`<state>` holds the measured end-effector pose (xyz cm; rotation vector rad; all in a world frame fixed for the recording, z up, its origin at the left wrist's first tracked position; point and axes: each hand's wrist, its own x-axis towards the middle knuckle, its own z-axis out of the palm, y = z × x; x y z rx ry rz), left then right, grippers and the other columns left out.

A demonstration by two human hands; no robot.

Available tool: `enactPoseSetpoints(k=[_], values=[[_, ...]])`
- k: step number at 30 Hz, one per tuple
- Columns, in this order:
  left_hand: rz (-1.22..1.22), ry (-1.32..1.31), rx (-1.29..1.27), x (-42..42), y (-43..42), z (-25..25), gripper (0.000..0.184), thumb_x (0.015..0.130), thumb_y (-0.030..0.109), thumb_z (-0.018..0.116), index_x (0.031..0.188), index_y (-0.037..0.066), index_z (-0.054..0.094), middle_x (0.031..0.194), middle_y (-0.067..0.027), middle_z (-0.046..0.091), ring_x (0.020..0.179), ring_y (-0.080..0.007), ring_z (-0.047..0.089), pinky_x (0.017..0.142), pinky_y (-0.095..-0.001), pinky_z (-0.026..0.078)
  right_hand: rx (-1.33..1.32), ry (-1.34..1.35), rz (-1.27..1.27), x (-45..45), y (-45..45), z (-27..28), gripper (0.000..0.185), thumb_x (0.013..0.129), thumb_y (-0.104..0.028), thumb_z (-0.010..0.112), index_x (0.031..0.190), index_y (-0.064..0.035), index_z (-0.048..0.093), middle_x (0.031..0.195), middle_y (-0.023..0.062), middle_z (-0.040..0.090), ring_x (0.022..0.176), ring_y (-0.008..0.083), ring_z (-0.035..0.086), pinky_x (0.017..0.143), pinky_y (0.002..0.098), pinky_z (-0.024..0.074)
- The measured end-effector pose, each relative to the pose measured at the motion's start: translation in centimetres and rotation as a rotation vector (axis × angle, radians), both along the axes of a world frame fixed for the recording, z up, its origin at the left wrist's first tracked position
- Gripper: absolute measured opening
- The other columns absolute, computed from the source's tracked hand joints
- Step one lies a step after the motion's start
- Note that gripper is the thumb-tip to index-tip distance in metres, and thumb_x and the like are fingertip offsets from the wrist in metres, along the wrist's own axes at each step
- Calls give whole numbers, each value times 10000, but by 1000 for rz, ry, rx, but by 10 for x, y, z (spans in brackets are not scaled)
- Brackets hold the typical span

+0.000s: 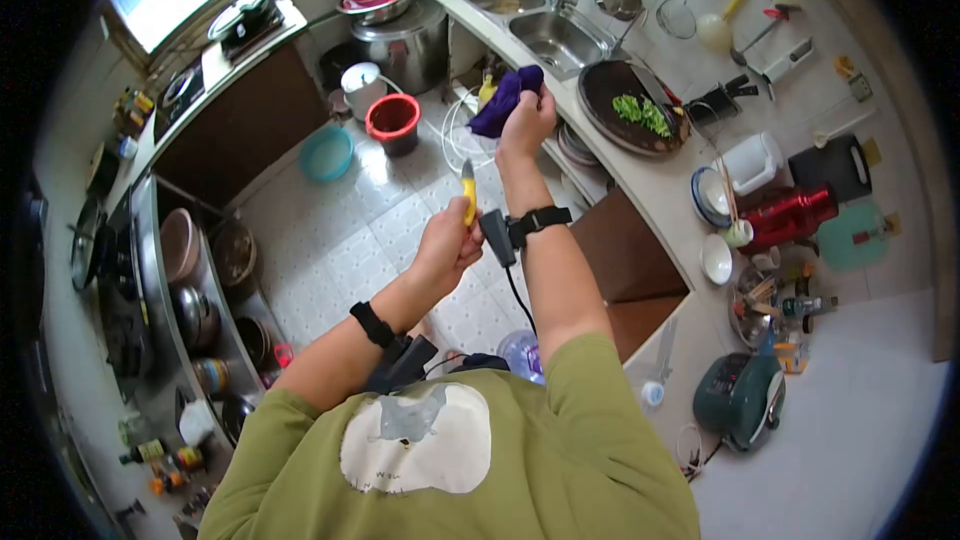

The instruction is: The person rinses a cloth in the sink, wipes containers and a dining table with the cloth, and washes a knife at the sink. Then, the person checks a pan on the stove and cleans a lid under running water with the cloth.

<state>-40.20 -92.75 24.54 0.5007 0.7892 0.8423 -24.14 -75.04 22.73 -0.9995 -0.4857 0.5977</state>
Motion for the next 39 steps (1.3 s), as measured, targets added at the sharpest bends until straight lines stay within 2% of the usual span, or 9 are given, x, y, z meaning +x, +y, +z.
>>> enactPoseSetpoints(k=[4,6,11,27,31,32,34,37,39], values=[[-10,10,-41,-11,111,-25,272,1052,327,517,1017,62,567,670,-25,546,435,-68,341,395,-247,256,-48,166,154,24,80,-24,373,911,-87,558,1241,33,681,1083,73,718,941,169,685,877,308,546],[-53,164,90,-21,184,-35,255,1059,313,524,989,74,578,683,-23,557,441,-55,353,397,-236,260,-165,149,184,50,126,-56,249,897,-99,580,1078,15,709,1007,69,709,883,186,683,812,322,555],[-202,414,190,-17,343,-43,289,1072,349,553,988,77,600,686,-7,583,455,-53,412,418,-235,289,-318,180,250,113,208,-91,145,925,-49,575,1012,-25,689,981,71,700,893,185,699,802,345,576],[-704,546,280,233,706,-98,357,995,384,588,971,38,673,691,-47,613,467,-81,440,428,-260,326,-552,-30,299,324,469,-105,370,939,-48,551,1282,15,676,1026,90,745,886,168,714,803,305,572],[-808,650,252,294,790,-126,373,978,398,587,906,42,669,662,-49,614,457,-96,444,424,-272,332,-702,-394,579,370,534,-145,494,1034,-200,616,1496,-26,594,1300,70,706,1016,153,694,907,330,560],[-811,644,232,304,806,-134,373,978,398,587,906,42,669,662,-49,614,457,-96,444,424,-272,332,-801,-397,642,380,549,-153,463,1027,-204,621,1458,-32,624,1318,137,719,1049,234,730,930,374,565],[-860,650,199,320,830,-149,381,974,401,580,864,45,661,646,-54,613,461,-107,458,427,-279,339,-868,-922,456,402,581,-167,434,1007,-223,620,1387,-16,649,1294,256,704,1060,378,736,917,424,572],[-895,610,134,340,860,-173,355,969,373,576,865,43,656,659,-56,614,460,-112,459,431,-282,340,-870,-1011,191,443,625,-184,417,965,-250,646,1306,-11,667,1259,322,673,1054,493,698,909,492,570],[-902,585,115,352,878,-192,341,967,359,578,877,38,654,670,-56,615,457,-113,451,429,-285,335,-453,-1538,9,472,648,-202,531,932,-227,661,1436,-79,585,1377,232,654,1234,434,634,1052,496,506]])
